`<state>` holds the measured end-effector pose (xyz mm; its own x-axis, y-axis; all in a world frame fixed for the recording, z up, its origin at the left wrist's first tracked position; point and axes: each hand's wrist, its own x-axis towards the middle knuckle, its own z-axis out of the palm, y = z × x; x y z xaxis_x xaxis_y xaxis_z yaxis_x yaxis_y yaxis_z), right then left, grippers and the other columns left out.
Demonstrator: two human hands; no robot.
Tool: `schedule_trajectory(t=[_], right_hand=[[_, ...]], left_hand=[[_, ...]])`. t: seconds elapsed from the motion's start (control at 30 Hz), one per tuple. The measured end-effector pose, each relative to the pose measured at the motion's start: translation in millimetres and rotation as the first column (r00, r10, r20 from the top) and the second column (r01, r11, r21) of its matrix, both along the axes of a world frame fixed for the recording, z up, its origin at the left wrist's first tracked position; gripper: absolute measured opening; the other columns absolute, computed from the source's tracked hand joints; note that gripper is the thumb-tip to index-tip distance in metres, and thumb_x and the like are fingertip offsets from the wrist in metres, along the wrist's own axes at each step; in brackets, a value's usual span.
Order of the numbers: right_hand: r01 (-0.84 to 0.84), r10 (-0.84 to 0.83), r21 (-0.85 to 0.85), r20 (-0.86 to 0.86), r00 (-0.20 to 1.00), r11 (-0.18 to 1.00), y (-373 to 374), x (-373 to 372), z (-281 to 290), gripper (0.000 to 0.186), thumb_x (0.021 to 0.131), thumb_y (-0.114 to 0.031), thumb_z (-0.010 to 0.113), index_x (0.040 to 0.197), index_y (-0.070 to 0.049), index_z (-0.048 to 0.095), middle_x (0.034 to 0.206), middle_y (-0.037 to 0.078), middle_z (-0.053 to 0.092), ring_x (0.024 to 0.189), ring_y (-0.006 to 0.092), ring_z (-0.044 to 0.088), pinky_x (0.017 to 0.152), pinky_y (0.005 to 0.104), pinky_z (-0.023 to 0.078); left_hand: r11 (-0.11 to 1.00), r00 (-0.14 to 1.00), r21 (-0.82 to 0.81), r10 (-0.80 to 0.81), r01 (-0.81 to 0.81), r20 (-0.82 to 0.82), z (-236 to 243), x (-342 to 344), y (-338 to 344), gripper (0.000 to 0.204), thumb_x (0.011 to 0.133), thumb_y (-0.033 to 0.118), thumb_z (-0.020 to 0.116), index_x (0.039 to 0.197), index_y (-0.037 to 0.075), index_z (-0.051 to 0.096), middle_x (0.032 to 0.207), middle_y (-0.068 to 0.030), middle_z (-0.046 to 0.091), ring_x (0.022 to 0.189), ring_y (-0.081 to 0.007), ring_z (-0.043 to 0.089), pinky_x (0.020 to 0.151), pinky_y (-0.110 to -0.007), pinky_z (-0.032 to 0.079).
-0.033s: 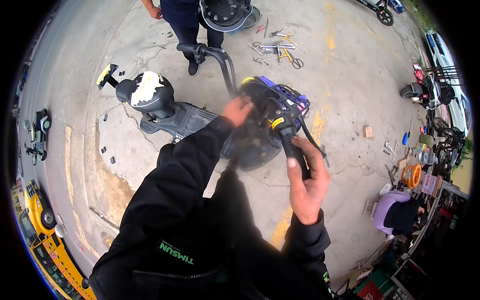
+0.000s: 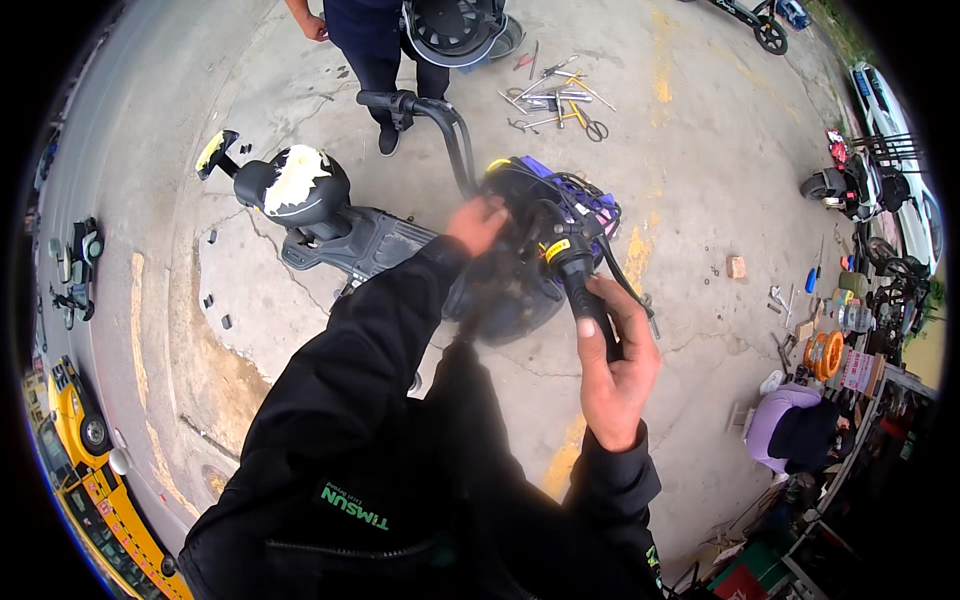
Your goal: The person works on an electric scooter in an outdoor workshop area. They adjust the handlebars and use a pair of scissors to cut a zip tie securing the wiring near the control panel.
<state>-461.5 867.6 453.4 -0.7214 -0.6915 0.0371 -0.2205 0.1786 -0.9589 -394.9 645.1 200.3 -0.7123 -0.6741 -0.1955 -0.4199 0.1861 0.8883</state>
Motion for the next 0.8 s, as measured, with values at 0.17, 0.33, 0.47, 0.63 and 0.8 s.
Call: schedule_trajectory(t=[0.17,0.33,0.47,0.63,0.8], right_hand=[[0.059,-0.057,-0.052,0.040,0.998,0.997,-5,8,2,0.036,0.093,-0.006,0.060,0.128,0.003,0.054,0.117,0.008,0.062,0.092,0.0094,0.056,0.078,0.0224,0.043],[0.073,-0.073,0.039,0.015,0.997,0.997,2,6,2,0.036,0.096,-0.012,0.059,0.129,0.002,0.054,0.119,0.008,0.061,0.091,0.0077,0.057,0.077,0.0206,0.044],[0.039,-0.038,0.014,-0.051,0.998,0.999,6,10,-5,0.041,0.101,-0.023,0.052,0.131,0.005,0.051,0.127,0.013,0.059,0.117,0.0194,0.055,0.101,0.0317,0.040],[0.066,-0.043,0.136,-0.167,0.985,0.988,13,9,-12,0.044,0.103,-0.028,0.049,0.133,0.004,0.052,0.129,0.013,0.057,0.121,0.0204,0.052,0.107,0.0338,0.037],[-0.051,0.090,0.169,-0.232,0.969,0.984,21,-1,-10,0.047,0.105,-0.033,0.045,0.134,0.003,0.053,0.131,0.014,0.057,0.122,0.0205,0.051,0.108,0.0329,0.035]], left_hand=[[0.998,0.995,0.040,0.052,-0.048,-0.088,5,-2,2,0.024,0.090,0.015,0.062,0.111,0.006,0.066,0.104,-0.0120,0.066,0.098,-0.0255,0.064,0.086,-0.036,0.050],[0.988,0.972,-0.032,0.142,-0.151,-0.188,8,17,7,0.067,0.088,0.005,0.060,0.149,0.007,0.030,0.132,-0.0187,0.049,0.099,-0.0250,0.064,0.088,-0.038,0.053],[0.944,0.960,-0.172,0.279,-0.281,-0.034,-20,96,33,0.058,0.089,0.018,0.062,0.141,0.005,0.040,0.128,-0.0211,0.050,0.111,-0.0364,0.058,0.095,-0.045,0.046],[0.998,0.889,0.034,0.026,-0.047,0.457,-105,314,102,0.042,0.083,0.023,0.061,0.122,0.008,0.060,0.120,-0.0204,0.061,0.111,-0.0389,0.059,0.095,-0.046,0.048],[0.934,0.237,0.203,-0.134,-0.295,0.962,-157,568,224,0.029,0.085,0.026,0.059,0.100,0.004,0.072,0.105,-0.0182,0.070,0.102,-0.0342,0.066,0.085,-0.044,0.053]])
